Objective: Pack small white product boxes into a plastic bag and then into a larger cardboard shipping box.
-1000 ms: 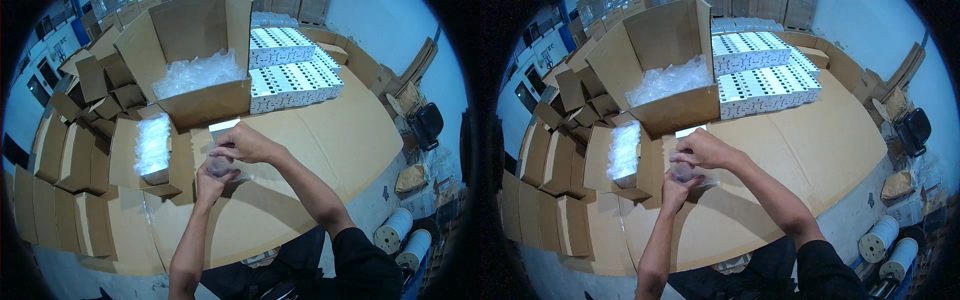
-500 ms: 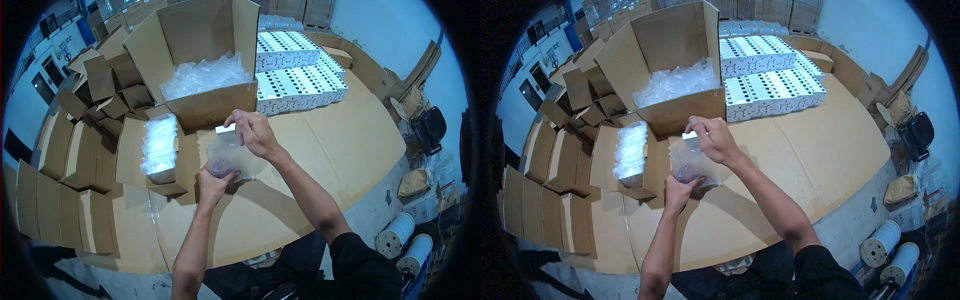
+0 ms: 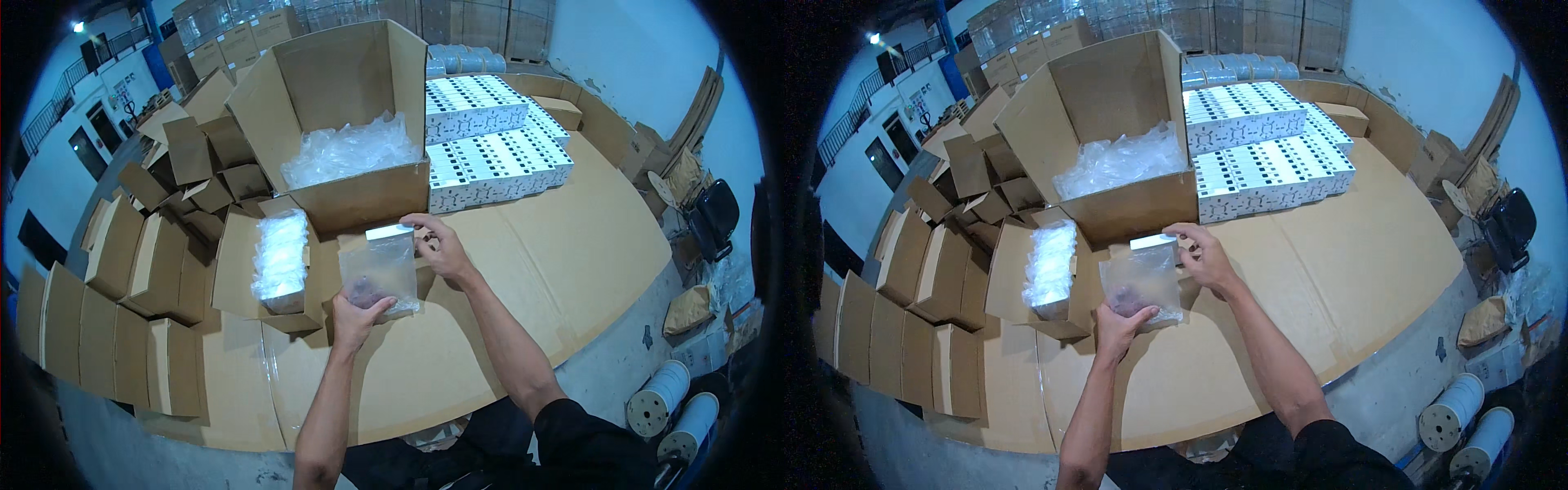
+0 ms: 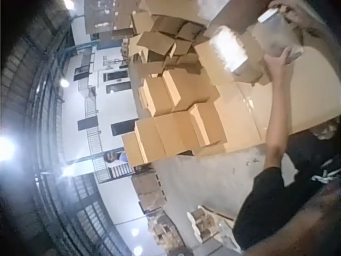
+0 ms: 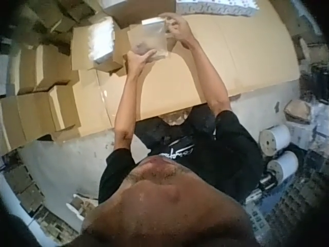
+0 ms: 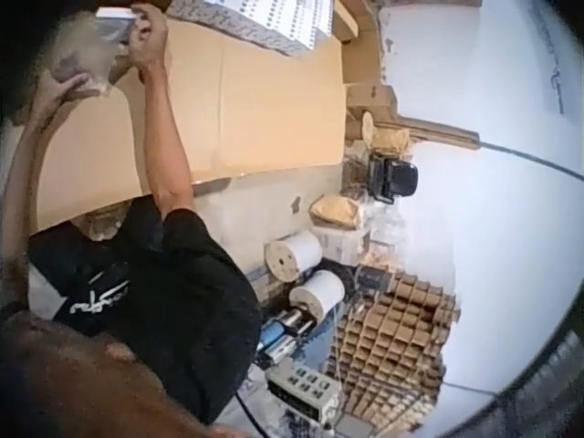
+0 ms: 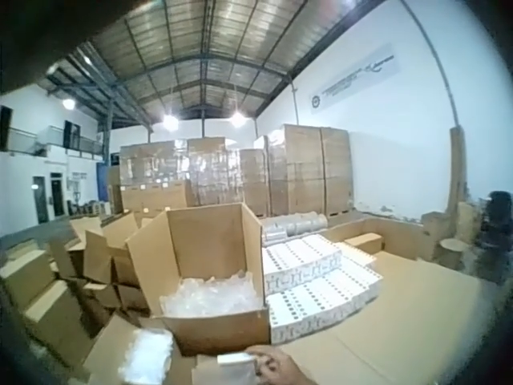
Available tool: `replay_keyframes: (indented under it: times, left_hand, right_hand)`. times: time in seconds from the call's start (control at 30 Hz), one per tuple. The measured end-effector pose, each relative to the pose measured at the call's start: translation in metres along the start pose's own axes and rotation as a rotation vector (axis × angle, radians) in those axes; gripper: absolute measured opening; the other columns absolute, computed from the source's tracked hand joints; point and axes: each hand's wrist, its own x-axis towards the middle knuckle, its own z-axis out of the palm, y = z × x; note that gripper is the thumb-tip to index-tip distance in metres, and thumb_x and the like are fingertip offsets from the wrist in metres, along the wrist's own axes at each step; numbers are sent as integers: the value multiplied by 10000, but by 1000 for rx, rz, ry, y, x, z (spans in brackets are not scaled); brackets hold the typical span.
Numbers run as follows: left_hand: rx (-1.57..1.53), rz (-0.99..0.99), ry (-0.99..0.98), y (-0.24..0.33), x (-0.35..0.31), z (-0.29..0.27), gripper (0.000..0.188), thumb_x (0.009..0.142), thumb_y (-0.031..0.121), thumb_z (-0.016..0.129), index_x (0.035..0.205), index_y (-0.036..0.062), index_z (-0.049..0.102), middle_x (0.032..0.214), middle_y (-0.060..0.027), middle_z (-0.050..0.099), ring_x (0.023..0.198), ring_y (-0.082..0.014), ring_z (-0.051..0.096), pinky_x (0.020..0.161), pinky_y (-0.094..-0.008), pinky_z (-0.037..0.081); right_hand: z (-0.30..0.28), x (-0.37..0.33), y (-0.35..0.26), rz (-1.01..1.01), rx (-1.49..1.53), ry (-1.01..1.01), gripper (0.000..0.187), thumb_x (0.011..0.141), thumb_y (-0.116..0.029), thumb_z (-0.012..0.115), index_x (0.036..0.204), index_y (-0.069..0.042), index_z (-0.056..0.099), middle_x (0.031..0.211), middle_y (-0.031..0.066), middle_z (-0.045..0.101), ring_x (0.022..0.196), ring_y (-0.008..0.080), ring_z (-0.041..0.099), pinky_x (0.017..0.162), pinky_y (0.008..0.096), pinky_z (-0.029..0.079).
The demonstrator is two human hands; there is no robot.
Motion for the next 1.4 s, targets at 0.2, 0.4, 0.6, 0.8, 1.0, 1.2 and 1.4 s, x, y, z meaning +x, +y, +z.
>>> replay_keyframes:
  times: [0.2,0.4,0.6,0.8,1.0,1.2,1.4]
  left_hand:
    - [94,-2,14,0,3,-6,488,714,74,921,1116,-17,659,1023,-79,716,911,-155,687,793,-301,573]
    - [130,-32,-27,2,7,-2,514,693,82,925,1121,-13,657,1032,-71,704,918,-164,673,837,-317,555]
    - [173,-46,-74,0,8,-1,527,693,94,930,1122,-28,651,1020,-85,711,921,-169,683,826,-320,563]
    - [108,-23,-74,-6,9,-5,575,692,106,933,1160,-49,639,1028,-109,720,921,-180,694,828,-324,571]
    - [186,-59,-114,5,10,-1,583,699,96,921,1184,-54,634,1045,-115,720,920,-184,693,832,-328,570]
    - [190,-23,-82,3,10,-7,556,710,100,916,1171,-47,642,1035,-105,723,907,-170,691,819,-320,571]
    - [139,-42,-74,3,15,-7,516,723,106,911,1144,-41,651,1012,-97,729,899,-162,692,805,-309,564]
  right_hand:
    - [7,-1,-7,49,-24,-51,411,875,106,622,1227,-93,697,1172,73,682,986,149,640,830,285,523]
    - [2,-1,7,20,43,16,360,891,84,644,1217,-61,694,1101,77,691,993,118,642,780,253,542]
    - [0,7,11,-58,220,203,310,886,84,676,1178,-2,616,1073,75,660,979,160,673,782,294,609]
    - [2,10,4,-31,558,268,287,916,62,681,1136,-11,511,1059,84,593,1013,180,657,847,354,650]
    - [7,4,6,78,799,245,251,943,34,669,1123,-25,503,1049,86,610,1010,179,662,861,364,646]
    - [14,4,4,107,886,198,241,946,18,676,1120,-44,521,1035,72,614,1001,174,659,880,368,634]
    - [8,4,19,96,857,146,255,951,-11,684,1139,-92,532,1052,56,633,997,158,652,915,365,573]
